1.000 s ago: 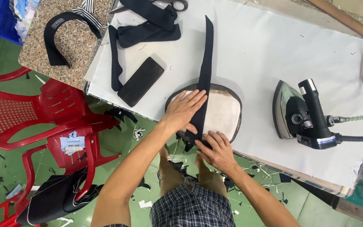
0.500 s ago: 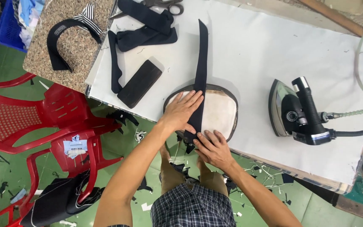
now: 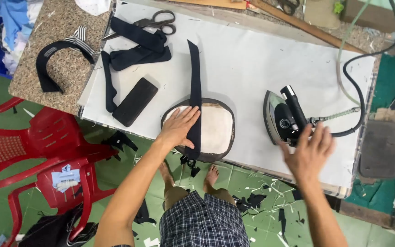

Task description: The person irons a black fabric strip on a curved pressing board using a steam iron. They repeatedly position the fabric, press it with the iron, and adjust its placement to ensure it is flat and smooth.

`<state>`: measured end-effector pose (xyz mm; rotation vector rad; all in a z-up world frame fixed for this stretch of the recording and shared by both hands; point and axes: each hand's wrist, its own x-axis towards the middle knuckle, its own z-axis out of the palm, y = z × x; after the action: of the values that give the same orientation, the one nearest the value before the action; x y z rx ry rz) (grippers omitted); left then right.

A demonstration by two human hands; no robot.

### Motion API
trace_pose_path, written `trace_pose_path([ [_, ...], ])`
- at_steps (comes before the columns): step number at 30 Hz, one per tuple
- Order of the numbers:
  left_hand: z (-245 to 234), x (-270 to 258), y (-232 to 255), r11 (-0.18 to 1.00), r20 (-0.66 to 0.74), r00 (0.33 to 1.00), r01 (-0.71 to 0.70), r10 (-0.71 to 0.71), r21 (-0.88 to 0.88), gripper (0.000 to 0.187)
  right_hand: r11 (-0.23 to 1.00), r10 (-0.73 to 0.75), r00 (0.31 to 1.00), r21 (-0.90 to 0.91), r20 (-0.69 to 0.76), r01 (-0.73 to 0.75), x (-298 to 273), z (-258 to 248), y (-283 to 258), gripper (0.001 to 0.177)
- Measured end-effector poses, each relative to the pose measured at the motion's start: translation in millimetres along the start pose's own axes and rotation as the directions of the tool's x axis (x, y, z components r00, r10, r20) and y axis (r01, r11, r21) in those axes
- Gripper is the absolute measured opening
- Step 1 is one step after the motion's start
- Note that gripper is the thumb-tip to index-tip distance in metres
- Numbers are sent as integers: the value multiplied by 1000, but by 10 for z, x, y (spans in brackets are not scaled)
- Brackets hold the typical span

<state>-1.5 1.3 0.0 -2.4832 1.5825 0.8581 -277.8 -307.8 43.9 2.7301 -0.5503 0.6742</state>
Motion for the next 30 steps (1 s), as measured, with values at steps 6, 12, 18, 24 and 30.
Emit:
trace_pose_path([
  [6,-439,-162,294,974,138,976,141,-167,177,129,984,176,399,-165,900,-62,798,-297,333,41],
  [12,-310,-87,215,971,138,975,147,-174,188,132,376,53,474,422,879,-825,1249,160,139,25],
  [18,-249,-98,96,985,47,997,59,-67,162,141,476,187,346,223,919,-850,1335,-599,-477,61],
  [24,-49,-26,-108,995,-171,982,-87,79,-39,151,662,192,558,313,807,-681,1235,-1213,-1154,60],
  [30,-7,-60,-162,985,-256,961,-135,104,-106,154,707,56,415,258,908,-658,1358,-1173,-1973,59],
])
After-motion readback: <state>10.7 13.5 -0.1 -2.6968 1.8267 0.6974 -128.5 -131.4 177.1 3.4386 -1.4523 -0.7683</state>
